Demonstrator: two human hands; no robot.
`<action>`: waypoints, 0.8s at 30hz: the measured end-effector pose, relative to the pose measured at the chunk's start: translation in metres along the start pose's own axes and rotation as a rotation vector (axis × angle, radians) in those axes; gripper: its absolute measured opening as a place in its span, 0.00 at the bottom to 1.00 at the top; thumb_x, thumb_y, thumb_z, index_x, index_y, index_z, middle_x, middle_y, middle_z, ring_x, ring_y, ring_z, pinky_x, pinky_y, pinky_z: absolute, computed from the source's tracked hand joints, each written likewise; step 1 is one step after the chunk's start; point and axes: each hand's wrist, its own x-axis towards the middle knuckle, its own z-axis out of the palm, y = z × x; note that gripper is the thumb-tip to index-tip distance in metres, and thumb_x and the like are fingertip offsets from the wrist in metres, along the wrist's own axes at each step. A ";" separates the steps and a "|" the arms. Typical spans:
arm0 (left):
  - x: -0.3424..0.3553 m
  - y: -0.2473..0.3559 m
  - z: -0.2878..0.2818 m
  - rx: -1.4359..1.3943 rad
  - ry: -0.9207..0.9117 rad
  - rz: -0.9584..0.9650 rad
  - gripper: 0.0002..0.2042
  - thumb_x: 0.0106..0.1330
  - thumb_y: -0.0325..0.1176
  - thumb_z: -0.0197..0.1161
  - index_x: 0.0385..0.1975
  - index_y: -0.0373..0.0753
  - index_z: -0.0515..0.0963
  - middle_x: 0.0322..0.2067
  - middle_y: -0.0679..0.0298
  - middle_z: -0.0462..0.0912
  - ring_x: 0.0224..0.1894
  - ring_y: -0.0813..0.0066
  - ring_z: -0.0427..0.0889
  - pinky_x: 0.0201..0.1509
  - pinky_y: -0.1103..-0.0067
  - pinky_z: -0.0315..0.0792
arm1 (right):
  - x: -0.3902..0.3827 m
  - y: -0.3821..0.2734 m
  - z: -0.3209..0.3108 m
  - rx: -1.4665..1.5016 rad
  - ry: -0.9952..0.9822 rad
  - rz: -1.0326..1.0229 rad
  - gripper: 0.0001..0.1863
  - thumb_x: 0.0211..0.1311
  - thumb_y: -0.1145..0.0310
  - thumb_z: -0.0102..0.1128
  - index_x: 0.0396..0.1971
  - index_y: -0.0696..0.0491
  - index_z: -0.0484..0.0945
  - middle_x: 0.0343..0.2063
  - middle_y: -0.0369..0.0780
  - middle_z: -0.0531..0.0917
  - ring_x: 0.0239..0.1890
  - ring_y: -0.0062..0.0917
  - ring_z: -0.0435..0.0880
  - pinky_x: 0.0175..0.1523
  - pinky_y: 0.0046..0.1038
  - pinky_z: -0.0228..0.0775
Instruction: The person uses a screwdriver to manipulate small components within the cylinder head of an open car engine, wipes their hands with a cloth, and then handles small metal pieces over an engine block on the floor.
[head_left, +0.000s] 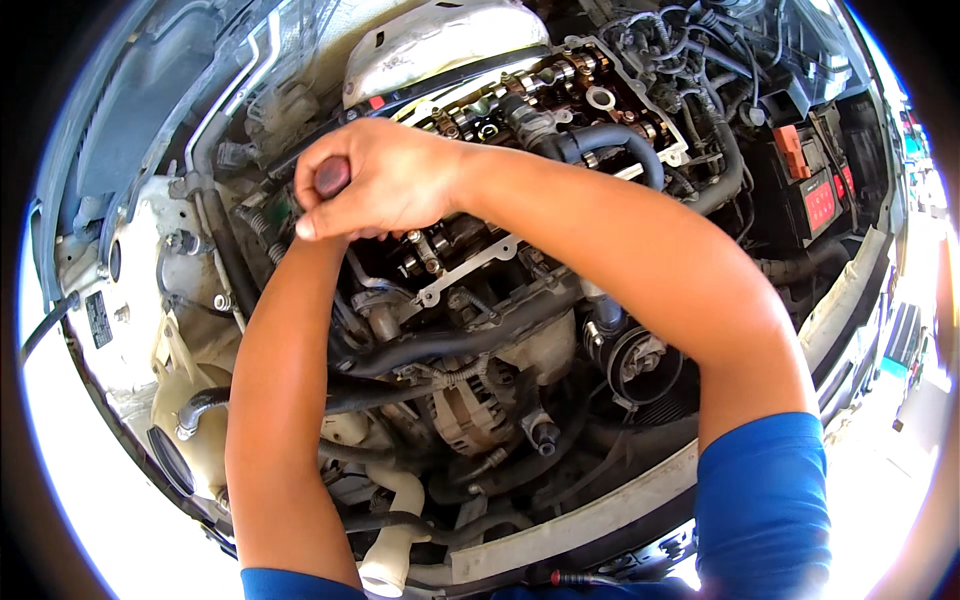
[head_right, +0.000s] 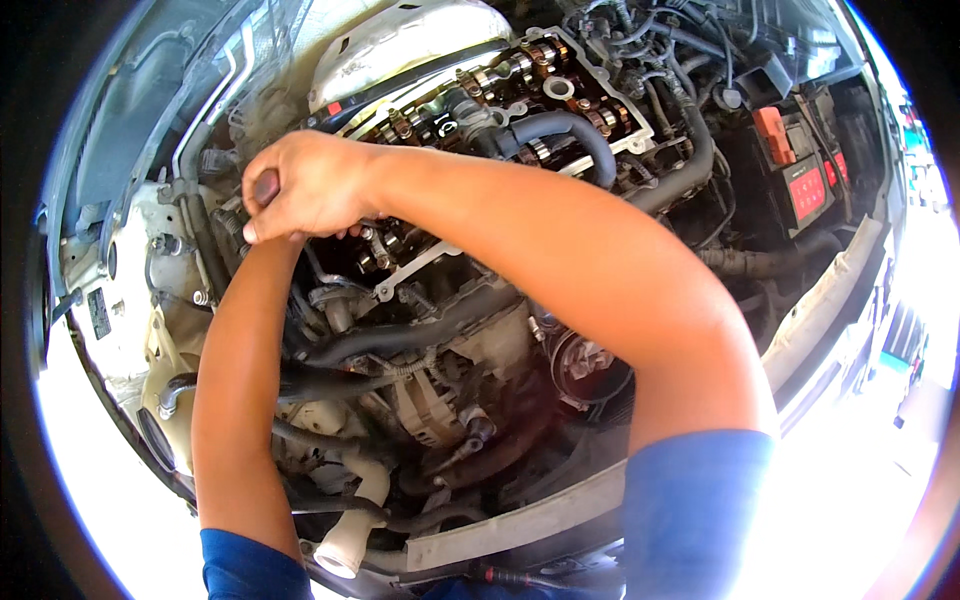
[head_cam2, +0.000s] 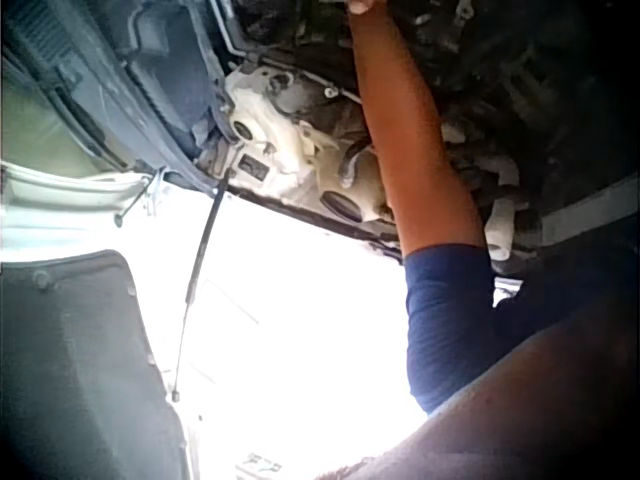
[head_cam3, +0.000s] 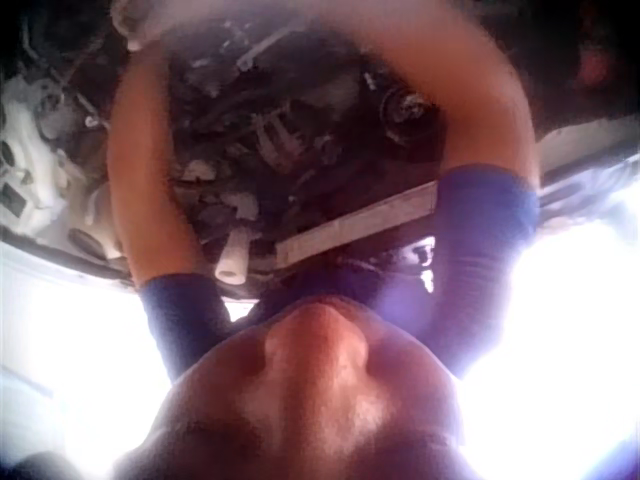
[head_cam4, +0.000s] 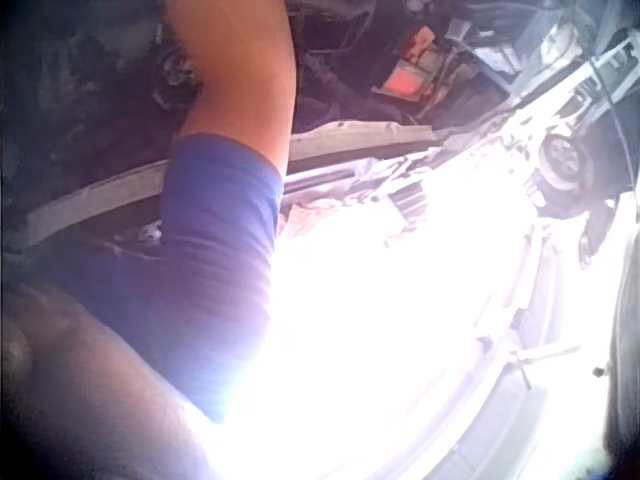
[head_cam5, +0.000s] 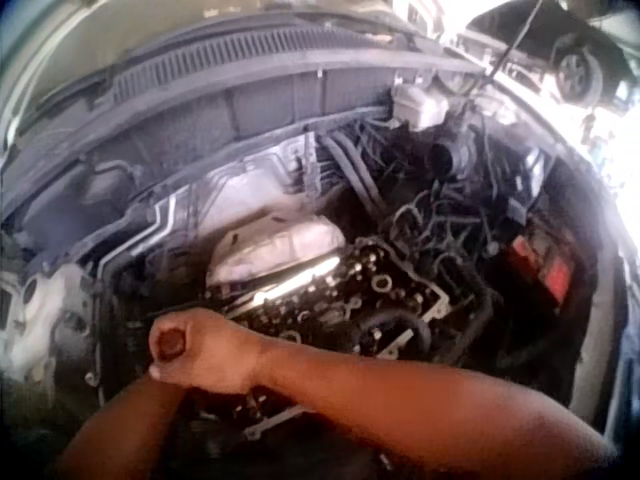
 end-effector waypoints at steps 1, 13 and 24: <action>-0.003 -0.003 -0.001 -0.009 0.005 -0.002 0.08 0.59 0.36 0.61 0.33 0.41 0.75 0.25 0.65 0.76 0.27 0.75 0.76 0.30 0.78 0.71 | 0.001 -0.002 0.000 -0.013 0.011 0.048 0.15 0.56 0.58 0.67 0.25 0.55 0.77 0.14 0.33 0.75 0.17 0.16 0.72 0.24 0.20 0.66; -0.018 0.004 0.003 -0.242 0.071 -0.019 0.08 0.59 0.38 0.62 0.28 0.41 0.73 0.18 0.69 0.73 0.19 0.79 0.74 0.20 0.81 0.68 | -0.019 0.008 -0.014 0.067 0.027 -0.034 0.13 0.61 0.67 0.63 0.20 0.57 0.74 0.15 0.34 0.74 0.20 0.16 0.71 0.28 0.21 0.65; -0.010 -0.013 0.000 -0.139 0.128 0.199 0.08 0.55 0.36 0.63 0.29 0.42 0.73 0.18 0.69 0.74 0.20 0.79 0.74 0.20 0.78 0.67 | -0.009 0.005 -0.006 0.044 -0.029 0.025 0.13 0.60 0.65 0.64 0.22 0.57 0.75 0.17 0.33 0.76 0.21 0.14 0.72 0.29 0.20 0.64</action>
